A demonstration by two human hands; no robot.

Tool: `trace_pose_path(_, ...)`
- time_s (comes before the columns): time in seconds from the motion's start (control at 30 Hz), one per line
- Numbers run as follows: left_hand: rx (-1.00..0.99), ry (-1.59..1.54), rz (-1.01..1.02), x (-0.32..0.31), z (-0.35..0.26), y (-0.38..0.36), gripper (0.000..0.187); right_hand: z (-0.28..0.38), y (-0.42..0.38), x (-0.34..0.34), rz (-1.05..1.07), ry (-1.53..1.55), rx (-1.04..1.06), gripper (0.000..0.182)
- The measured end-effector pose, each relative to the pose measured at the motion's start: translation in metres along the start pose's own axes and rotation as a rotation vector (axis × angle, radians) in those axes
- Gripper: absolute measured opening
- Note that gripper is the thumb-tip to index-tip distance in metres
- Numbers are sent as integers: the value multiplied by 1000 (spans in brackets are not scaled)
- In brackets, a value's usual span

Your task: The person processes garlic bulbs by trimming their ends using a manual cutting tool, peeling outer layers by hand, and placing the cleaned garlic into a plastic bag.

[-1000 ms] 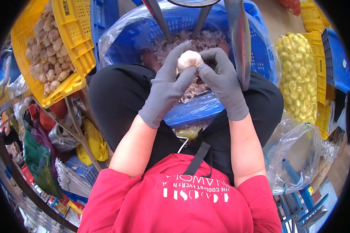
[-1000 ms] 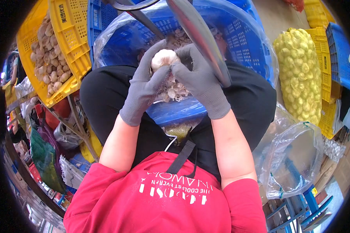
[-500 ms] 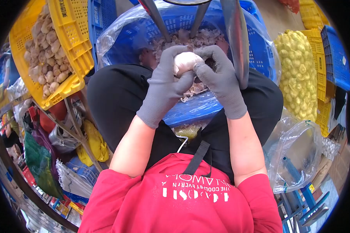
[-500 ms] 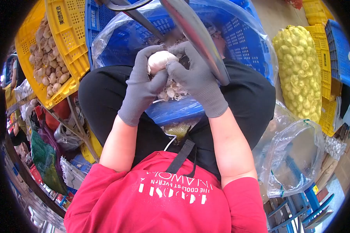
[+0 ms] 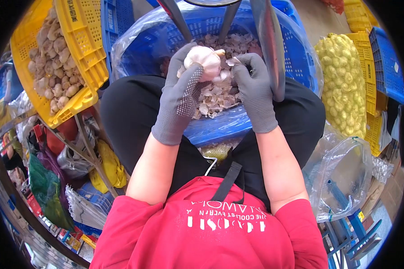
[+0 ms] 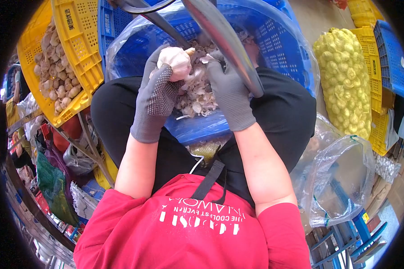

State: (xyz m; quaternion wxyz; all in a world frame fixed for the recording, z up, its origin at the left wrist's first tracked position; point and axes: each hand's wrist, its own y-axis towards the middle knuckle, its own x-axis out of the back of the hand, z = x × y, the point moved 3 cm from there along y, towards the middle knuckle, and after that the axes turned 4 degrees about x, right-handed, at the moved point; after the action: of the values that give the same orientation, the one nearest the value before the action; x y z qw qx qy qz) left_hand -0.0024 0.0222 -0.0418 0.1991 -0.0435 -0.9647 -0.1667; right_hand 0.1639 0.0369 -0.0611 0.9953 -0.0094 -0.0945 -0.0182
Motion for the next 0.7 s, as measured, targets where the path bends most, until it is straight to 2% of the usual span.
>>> trace_pose_path(0.03, 277, -412, -64, -2, -2, 3, 46, 7, 1, -1, 1, 0, 1, 11)
trace_pose_path(0.07, 553, -825, -128, -5, -1, 2, 44, 18, 2, -4, 36, 201, -83, 14)
trace_pose_path(0.1, 553, -824, -130, -3, -4, 1, 44, 23, 2, -8, 72, 403, -166, 18)
trace_pose_path(0.17, 619, -874, -34, -5, -6, 1, 39, 22, 4, -9, 220, 157, 71, 27)
trace_pose_path(0.2, 215, -243, 98, -7, 12, -4, 40, 15, 0, -12, 227, 261, -66, 28)
trace_pose_path(0.23, 214, -242, 98, -8, 6, -3, 40, 16, -1, -11, 226, 262, -64, 28)
trace_pose_path(0.3, 408, -441, -3, -9, -12, 0, 53, 22, -1, -9, 220, 240, -22, 24)
trace_pose_path(0.33, 596, -629, -7, -11, -16, 2, 58, 23, -2, -7, 220, 243, -21, 24)
trace_pose_path(0.4, 601, -671, 22, -14, -12, 0, 60, 25, -3, -2, 218, 274, -50, 20)
trace_pose_path(0.43, 609, -715, 53, -16, -12, 0, 63, 27, -4, -3, 180, 299, -135, 18)
trace_pose_path(0.57, 664, -619, 66, -17, -15, 2, 60, 26, -4, -6, 124, 194, -37, 16)
trace_pose_path(0.63, 748, -746, -64, -19, -7, -3, 52, 26, -2, -4, 37, 58, 35, 14)
trace_pose_path(0.67, 651, -750, -113, -20, 0, -1, 46, 24, -2, -4, 35, 58, 34, 14)
trace_pose_path(0.7, 688, -913, -134, -20, 3, -5, 45, 19, -2, -4, 12, 71, -14, 15)
